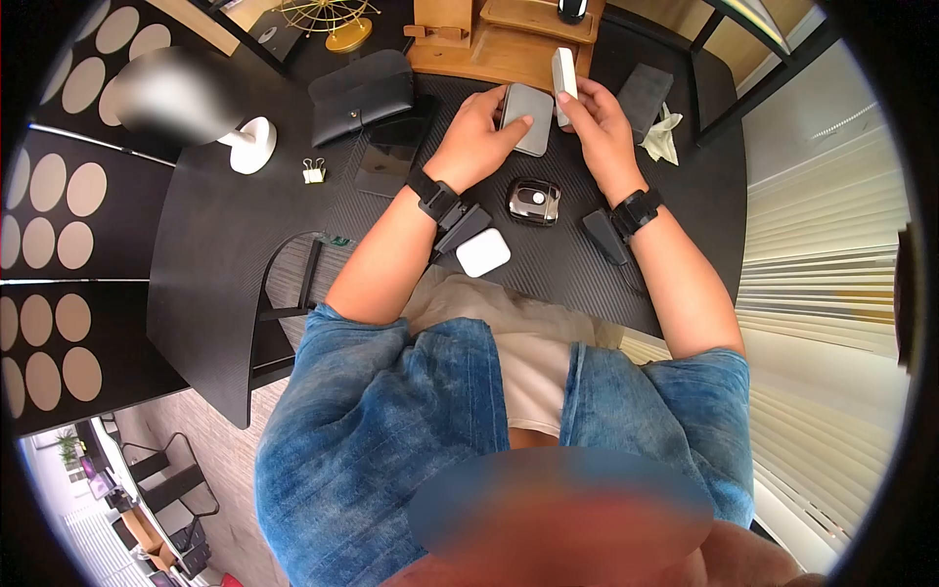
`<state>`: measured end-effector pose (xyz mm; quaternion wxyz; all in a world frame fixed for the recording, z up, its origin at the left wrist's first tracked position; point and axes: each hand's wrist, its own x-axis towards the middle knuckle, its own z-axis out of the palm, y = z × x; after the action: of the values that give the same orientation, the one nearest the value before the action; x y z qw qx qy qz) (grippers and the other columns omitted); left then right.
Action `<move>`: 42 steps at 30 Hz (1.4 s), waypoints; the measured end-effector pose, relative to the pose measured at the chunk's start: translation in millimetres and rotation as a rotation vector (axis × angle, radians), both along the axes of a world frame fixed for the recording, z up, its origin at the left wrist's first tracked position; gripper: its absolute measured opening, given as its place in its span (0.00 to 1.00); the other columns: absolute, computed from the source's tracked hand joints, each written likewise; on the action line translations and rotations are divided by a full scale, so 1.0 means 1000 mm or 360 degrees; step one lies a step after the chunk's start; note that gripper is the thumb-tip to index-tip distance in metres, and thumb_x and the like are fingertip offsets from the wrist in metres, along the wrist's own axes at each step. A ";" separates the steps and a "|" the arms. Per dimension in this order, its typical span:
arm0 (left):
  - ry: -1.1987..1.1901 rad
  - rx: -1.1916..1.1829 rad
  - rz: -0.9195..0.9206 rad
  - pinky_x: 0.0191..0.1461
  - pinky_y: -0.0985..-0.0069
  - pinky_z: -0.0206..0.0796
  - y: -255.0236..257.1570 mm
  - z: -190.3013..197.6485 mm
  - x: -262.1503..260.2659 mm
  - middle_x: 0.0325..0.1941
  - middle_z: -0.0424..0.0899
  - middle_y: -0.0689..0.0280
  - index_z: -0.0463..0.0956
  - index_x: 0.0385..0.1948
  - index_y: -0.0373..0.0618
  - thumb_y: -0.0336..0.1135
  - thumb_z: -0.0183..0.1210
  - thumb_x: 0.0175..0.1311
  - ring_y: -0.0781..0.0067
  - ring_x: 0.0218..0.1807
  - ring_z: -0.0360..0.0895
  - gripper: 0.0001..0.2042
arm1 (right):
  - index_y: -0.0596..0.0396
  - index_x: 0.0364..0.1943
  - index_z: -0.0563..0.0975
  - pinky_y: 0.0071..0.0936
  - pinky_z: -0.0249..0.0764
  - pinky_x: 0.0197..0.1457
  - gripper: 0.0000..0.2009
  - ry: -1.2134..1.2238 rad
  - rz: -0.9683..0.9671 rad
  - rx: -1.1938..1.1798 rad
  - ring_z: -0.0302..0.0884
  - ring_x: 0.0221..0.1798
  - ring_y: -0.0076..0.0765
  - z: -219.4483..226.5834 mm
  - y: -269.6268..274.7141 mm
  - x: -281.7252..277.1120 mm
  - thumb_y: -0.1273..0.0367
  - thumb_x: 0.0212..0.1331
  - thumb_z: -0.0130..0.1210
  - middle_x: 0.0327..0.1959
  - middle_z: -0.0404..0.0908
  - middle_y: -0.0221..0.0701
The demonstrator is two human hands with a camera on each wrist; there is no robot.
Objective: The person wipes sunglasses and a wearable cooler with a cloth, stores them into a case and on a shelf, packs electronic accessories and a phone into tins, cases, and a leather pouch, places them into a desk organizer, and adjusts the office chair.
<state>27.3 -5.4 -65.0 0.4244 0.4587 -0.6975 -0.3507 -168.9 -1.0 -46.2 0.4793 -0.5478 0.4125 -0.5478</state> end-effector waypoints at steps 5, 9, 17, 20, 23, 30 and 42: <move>-0.0048 -0.0007 -0.0016 0.54 0.67 0.69 0.001 0.001 0.000 0.47 0.79 0.49 0.70 0.58 0.31 0.42 0.62 0.61 0.56 0.52 0.74 0.28 | 0.64 0.59 0.70 0.22 0.74 0.50 0.25 0.0010 -0.0001 -0.0012 0.79 0.49 0.28 0.001 0.001 0.000 0.63 0.63 0.62 0.49 0.81 0.38; -0.0191 -0.0174 0.0004 0.51 0.76 0.71 0.001 -0.001 0.000 0.46 0.84 0.56 0.71 0.56 0.31 0.34 0.59 0.66 0.71 0.46 0.81 0.20 | 0.64 0.59 0.70 0.22 0.74 0.51 0.25 0.0026 -0.0016 -0.0017 0.79 0.49 0.28 0.001 0.002 0.001 0.63 0.63 0.62 0.49 0.81 0.39; -0.0274 -0.0221 0.0015 0.49 0.75 0.72 0.004 0.006 0.000 0.45 0.83 0.55 0.71 0.55 0.31 0.35 0.60 0.66 0.70 0.46 0.81 0.21 | 0.66 0.59 0.69 0.24 0.74 0.55 0.25 0.0037 0.0007 -0.0024 0.79 0.51 0.29 0.002 0.002 0.001 0.64 0.63 0.62 0.49 0.81 0.41; -0.0280 -0.0243 0.0022 0.48 0.75 0.72 0.004 0.005 0.001 0.44 0.83 0.55 0.72 0.55 0.31 0.35 0.60 0.66 0.69 0.45 0.81 0.20 | 0.66 0.59 0.69 0.24 0.73 0.56 0.26 0.0036 0.0018 -0.0034 0.79 0.51 0.29 -0.001 0.000 0.001 0.64 0.63 0.62 0.50 0.81 0.41; -0.0278 -0.0257 -0.0003 0.48 0.75 0.72 0.004 0.005 0.001 0.44 0.84 0.55 0.72 0.55 0.31 0.35 0.60 0.66 0.70 0.45 0.81 0.20 | 0.67 0.60 0.69 0.24 0.73 0.56 0.26 0.0016 0.0032 -0.0040 0.79 0.51 0.30 0.001 0.002 0.001 0.64 0.63 0.62 0.50 0.81 0.41; -0.0286 -0.0269 0.0005 0.48 0.76 0.71 0.002 0.001 0.002 0.43 0.83 0.56 0.72 0.54 0.31 0.34 0.60 0.66 0.72 0.44 0.80 0.19 | 0.67 0.59 0.69 0.25 0.73 0.55 0.26 0.0111 0.0025 -0.0068 0.79 0.50 0.29 -0.001 0.001 0.001 0.63 0.63 0.62 0.50 0.81 0.41; -0.0350 -0.0272 0.0005 0.51 0.75 0.71 0.004 0.004 0.003 0.47 0.83 0.55 0.71 0.57 0.32 0.35 0.60 0.66 0.70 0.48 0.80 0.21 | 0.66 0.58 0.71 0.25 0.74 0.54 0.28 0.0096 0.0004 -0.0098 0.79 0.48 0.27 -0.008 -0.002 0.002 0.60 0.61 0.63 0.49 0.82 0.40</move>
<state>30.4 -1.1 -60.6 0.3834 0.4577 -0.7664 -0.2370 -167.3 -2.5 -53.9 0.4502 -0.5791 0.4091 -0.5428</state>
